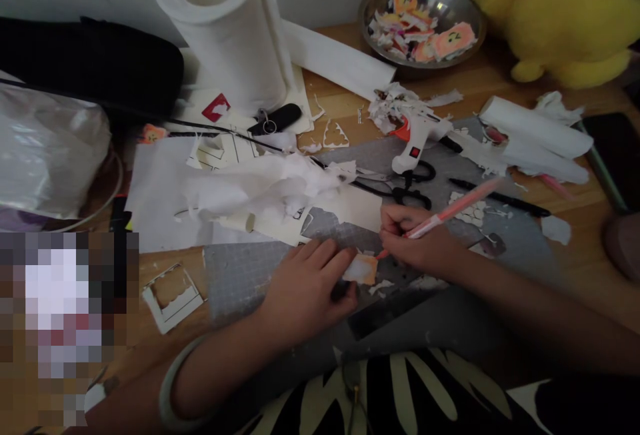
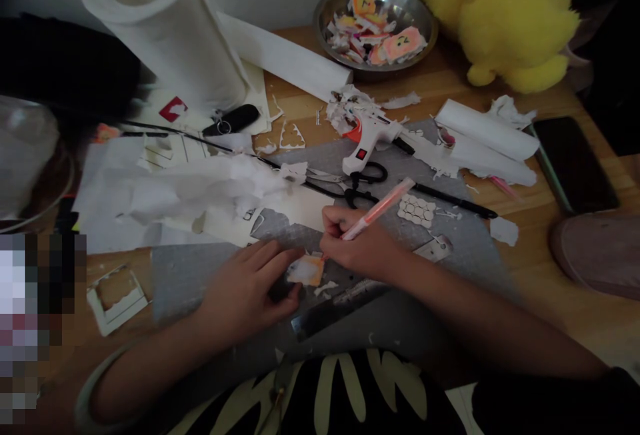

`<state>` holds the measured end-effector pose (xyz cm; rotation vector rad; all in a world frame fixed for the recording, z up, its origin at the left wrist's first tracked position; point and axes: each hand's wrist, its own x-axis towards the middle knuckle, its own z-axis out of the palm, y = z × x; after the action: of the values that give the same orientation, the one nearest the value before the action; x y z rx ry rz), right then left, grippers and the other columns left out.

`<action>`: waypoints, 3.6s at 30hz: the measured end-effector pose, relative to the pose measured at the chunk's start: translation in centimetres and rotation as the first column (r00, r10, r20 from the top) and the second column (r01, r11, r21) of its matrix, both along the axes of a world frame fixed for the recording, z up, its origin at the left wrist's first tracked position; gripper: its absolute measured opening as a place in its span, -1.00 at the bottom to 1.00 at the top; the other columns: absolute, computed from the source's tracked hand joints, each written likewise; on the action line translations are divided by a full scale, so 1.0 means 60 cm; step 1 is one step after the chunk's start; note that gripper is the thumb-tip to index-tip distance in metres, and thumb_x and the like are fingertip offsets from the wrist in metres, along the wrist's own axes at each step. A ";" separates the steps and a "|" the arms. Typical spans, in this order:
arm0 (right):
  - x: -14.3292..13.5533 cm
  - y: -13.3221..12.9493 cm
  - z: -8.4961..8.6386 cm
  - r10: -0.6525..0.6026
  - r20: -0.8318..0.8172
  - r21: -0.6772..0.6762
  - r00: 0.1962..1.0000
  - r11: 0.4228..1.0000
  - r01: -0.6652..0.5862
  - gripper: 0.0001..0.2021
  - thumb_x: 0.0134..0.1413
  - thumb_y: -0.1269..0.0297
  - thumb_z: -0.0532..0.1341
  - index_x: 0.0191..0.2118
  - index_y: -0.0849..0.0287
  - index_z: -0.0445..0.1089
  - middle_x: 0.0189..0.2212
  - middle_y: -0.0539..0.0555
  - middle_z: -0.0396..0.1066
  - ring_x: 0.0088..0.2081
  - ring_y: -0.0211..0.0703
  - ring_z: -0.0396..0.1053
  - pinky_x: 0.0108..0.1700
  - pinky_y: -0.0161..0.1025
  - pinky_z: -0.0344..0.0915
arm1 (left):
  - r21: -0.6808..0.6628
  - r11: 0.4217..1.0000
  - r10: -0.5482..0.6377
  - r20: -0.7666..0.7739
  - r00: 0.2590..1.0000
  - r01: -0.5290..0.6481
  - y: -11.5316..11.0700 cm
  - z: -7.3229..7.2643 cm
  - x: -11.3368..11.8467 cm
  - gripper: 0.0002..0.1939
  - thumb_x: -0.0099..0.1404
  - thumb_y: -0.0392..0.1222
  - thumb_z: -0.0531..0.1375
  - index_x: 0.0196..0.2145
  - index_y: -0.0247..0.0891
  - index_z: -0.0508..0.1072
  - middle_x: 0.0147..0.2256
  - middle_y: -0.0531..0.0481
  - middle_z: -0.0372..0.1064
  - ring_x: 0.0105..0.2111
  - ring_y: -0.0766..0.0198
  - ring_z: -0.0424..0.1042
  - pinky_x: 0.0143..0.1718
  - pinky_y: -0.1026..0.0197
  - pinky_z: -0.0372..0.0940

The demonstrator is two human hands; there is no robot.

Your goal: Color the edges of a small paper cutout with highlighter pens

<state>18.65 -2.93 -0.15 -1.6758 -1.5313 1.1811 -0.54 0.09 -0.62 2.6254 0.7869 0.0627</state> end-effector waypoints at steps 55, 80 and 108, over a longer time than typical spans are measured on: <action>-0.003 -0.001 0.006 0.079 -0.051 0.016 0.996 0.997 -0.078 -0.77 -0.23 0.47 0.06 -0.64 0.14 -0.07 -0.67 -0.14 -0.08 -0.60 -0.37 -0.09 -0.58 -0.38 -0.12 | 0.009 1.000 -0.008 0.001 1.000 0.008 -0.003 0.006 0.001 -0.73 0.12 -0.11 0.07 -0.22 -0.26 0.32 -0.35 -0.05 0.29 -0.31 0.14 0.28 -0.32 0.11 0.23; -0.004 -0.003 -0.001 -0.025 -0.002 0.054 1.000 0.998 0.025 -0.78 -0.22 0.49 0.04 -0.63 0.14 -0.07 -0.69 -0.15 -0.09 -0.61 -0.38 -0.08 -0.58 -0.39 -0.11 | 0.017 1.000 -0.018 -0.031 0.999 0.018 -0.003 0.005 0.001 -0.73 0.11 -0.11 0.07 -0.23 -0.26 0.31 -0.36 -0.04 0.27 -0.31 0.13 0.28 -0.33 0.10 0.23; 0.000 0.001 0.008 -0.089 -0.105 -0.050 0.991 0.995 0.084 -0.79 -0.18 0.47 0.05 -0.64 0.14 -0.03 -0.71 -0.15 -0.04 -0.63 -0.38 -0.01 -0.60 -0.40 -0.07 | 0.022 1.000 -0.015 -0.009 1.000 0.015 -0.002 0.003 0.001 -0.71 0.10 -0.13 0.07 -0.20 -0.26 0.31 -0.35 -0.04 0.28 -0.30 0.13 0.28 -0.32 0.11 0.24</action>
<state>18.62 -2.90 0.33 -1.6632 -1.3627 1.2479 -0.48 -0.01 -0.43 2.6533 0.7738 0.0563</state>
